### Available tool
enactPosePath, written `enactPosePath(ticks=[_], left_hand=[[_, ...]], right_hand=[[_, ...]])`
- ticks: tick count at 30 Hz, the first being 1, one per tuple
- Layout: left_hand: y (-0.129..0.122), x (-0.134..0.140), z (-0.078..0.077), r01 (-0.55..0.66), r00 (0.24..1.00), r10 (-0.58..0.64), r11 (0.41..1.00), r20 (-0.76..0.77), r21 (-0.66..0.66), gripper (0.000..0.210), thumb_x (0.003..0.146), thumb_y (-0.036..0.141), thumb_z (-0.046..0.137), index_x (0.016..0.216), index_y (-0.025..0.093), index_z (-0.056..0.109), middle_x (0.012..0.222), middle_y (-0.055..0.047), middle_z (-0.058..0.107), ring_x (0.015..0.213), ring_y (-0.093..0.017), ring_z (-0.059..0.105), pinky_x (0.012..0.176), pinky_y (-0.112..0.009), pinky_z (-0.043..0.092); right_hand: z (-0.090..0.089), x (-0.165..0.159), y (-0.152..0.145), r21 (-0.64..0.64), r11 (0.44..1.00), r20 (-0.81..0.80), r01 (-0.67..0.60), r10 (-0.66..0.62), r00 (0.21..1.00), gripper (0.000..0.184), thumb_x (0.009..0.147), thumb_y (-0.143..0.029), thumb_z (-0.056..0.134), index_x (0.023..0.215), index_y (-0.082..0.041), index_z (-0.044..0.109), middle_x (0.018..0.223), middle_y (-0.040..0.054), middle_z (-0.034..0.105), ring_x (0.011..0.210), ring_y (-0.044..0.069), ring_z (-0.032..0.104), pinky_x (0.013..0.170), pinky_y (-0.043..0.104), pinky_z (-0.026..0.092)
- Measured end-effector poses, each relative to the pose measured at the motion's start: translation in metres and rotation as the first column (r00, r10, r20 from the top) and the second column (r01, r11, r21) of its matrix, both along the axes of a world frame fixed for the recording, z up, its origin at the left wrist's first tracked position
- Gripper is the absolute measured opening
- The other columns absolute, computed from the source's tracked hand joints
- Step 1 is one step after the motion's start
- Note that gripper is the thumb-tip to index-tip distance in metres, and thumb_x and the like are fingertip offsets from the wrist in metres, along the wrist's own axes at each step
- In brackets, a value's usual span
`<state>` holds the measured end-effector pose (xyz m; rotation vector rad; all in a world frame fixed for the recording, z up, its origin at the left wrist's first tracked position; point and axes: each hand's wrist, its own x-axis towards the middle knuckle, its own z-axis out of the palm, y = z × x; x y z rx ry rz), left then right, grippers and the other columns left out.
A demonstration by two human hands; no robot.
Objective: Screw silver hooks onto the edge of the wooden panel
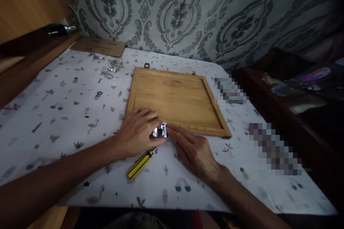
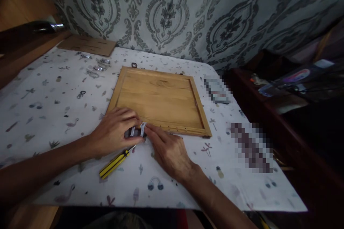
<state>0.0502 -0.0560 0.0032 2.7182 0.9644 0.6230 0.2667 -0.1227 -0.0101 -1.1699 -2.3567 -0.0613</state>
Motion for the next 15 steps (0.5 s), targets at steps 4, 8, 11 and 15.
enactPosePath(ticks=[4,8,11,15], left_hand=[[-0.0007,0.0003,-0.0014,-0.003,1.000,0.003,1.000,0.005,0.008,0.029,0.084,0.044,0.076,0.088,0.017,0.068,0.091,-0.004,0.068,0.095,-0.025,0.062,0.084,-0.042,0.047],[-0.0002,0.0001,-0.0029,0.004,1.000,-0.004,1.000,0.019,0.018,0.029,0.084,0.044,0.077,0.088,0.016,0.069,0.092,-0.004,0.068,0.096,-0.026,0.062,0.084,-0.043,0.047],[0.0003,-0.0006,-0.0026,0.012,1.000,-0.013,1.000,0.026,0.027,0.029,0.084,0.044,0.077,0.087,0.016,0.069,0.092,-0.004,0.068,0.096,-0.027,0.063,0.083,-0.042,0.047],[-0.0001,-0.0013,-0.0017,0.013,1.000,-0.014,0.999,0.027,0.038,0.029,0.085,0.044,0.077,0.087,0.017,0.069,0.092,-0.004,0.069,0.095,-0.026,0.063,0.083,-0.042,0.048]], right_hand=[[-0.0053,0.0027,0.0001,0.011,1.000,0.010,-0.010,0.010,1.000,0.051,0.088,0.002,0.044,0.133,-0.016,0.063,0.127,0.0147,0.073,0.102,0.024,0.077,0.081,0.036,0.067],[-0.0072,0.0034,0.0012,0.042,0.999,0.005,-0.004,0.004,1.000,0.046,0.091,0.000,0.045,0.131,-0.015,0.064,0.125,0.0145,0.074,0.100,0.023,0.078,0.081,0.035,0.067],[-0.0066,0.0041,0.0022,0.070,0.997,0.022,-0.018,0.017,1.000,0.043,0.091,0.000,0.046,0.128,-0.011,0.065,0.123,0.0165,0.075,0.098,0.024,0.078,0.078,0.034,0.066],[-0.0055,0.0033,0.0035,0.094,0.995,0.062,-0.039,0.033,0.998,0.039,0.092,-0.001,0.046,0.125,-0.008,0.066,0.119,0.0175,0.076,0.096,0.024,0.078,0.073,0.035,0.066]])
